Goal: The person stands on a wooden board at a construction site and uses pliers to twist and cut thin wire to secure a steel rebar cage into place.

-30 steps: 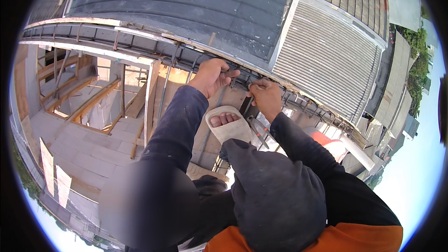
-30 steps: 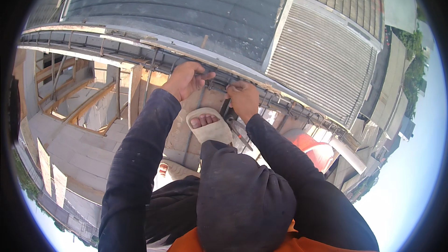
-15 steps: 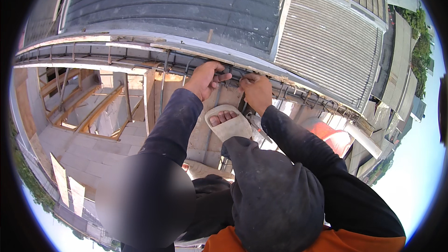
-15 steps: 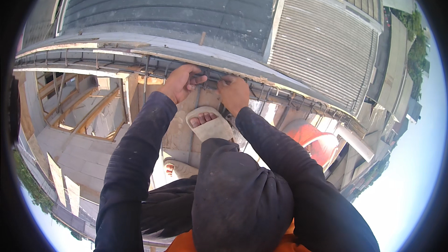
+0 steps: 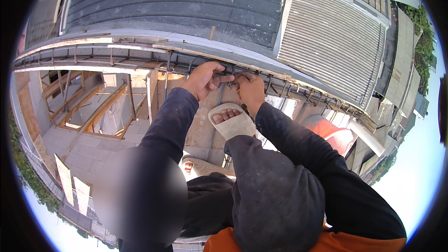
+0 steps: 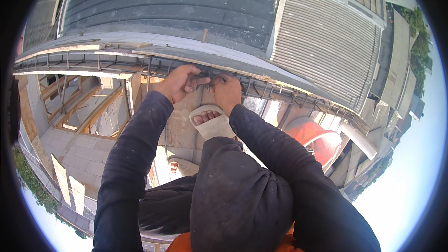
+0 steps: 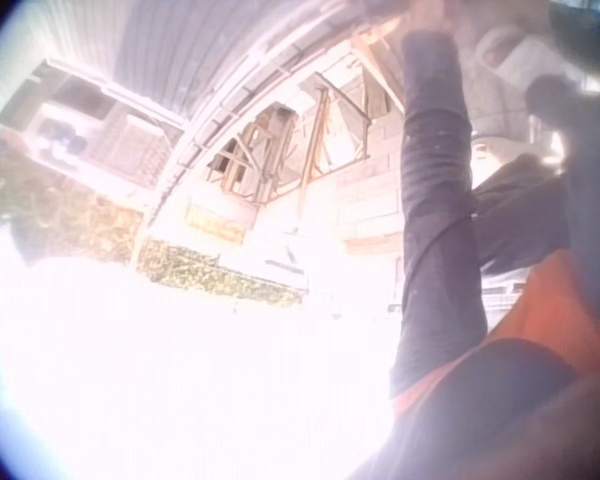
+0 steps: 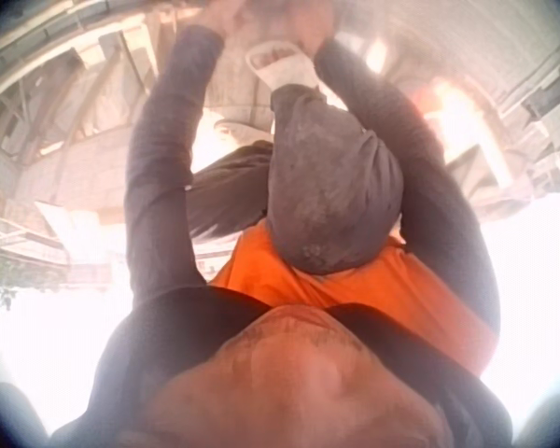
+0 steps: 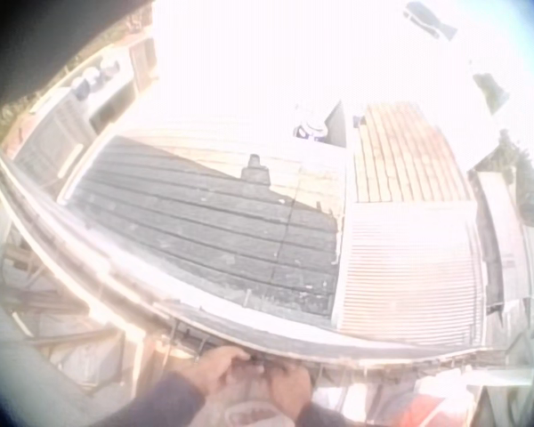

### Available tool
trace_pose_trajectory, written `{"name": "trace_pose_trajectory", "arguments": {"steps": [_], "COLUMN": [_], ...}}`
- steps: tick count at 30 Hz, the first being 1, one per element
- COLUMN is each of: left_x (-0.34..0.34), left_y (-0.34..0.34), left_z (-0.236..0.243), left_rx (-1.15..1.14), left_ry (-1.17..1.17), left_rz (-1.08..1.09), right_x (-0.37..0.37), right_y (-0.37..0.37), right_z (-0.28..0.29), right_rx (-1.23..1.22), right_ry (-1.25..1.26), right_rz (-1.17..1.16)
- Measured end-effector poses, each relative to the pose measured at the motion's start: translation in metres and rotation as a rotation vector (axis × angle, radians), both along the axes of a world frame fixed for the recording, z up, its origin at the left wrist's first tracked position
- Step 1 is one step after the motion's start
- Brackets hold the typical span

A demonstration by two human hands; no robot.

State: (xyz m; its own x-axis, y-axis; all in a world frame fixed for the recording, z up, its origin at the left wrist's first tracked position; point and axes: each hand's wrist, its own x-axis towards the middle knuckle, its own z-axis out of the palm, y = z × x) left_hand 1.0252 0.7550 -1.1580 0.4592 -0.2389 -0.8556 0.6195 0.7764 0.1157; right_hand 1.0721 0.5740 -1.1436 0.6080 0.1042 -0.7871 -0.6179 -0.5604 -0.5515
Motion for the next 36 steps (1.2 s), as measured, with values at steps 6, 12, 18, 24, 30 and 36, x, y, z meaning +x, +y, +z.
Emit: {"name": "trace_pose_trajectory", "arguments": {"steps": [6, 12, 18, 24, 30, 36], "left_x": [-0.003, -0.005, -0.010, 0.000, 0.006, 0.006], "left_y": [-0.002, -0.004, -0.005, -0.006, -0.007, -0.006], "left_z": [-0.008, -0.005, -0.004, -0.001, -0.011, -0.013], "left_rx": [0.013, 0.087, 0.031, 0.003, -0.008, -0.054], "left_ry": [-0.042, 0.003, -0.017, -0.019, -0.002, -0.007], "left_rz": [-0.034, -0.051, 0.002, -0.015, -0.029, 0.010], "right_x": [0.005, 0.011, 0.009, 0.006, 0.006, 0.010], "right_y": [0.002, 0.006, 0.005, 0.007, 0.008, -0.001], "right_z": [0.002, 0.000, -0.001, -0.003, -0.001, 0.006], "right_rx": [0.058, 0.049, 0.081, 0.071, 0.057, 0.048], "right_ry": [0.126, 0.149, 0.142, 0.080, 0.098, 0.162], "right_rz": [-0.155, -0.169, -0.154, -0.135, -0.140, -0.118]}}
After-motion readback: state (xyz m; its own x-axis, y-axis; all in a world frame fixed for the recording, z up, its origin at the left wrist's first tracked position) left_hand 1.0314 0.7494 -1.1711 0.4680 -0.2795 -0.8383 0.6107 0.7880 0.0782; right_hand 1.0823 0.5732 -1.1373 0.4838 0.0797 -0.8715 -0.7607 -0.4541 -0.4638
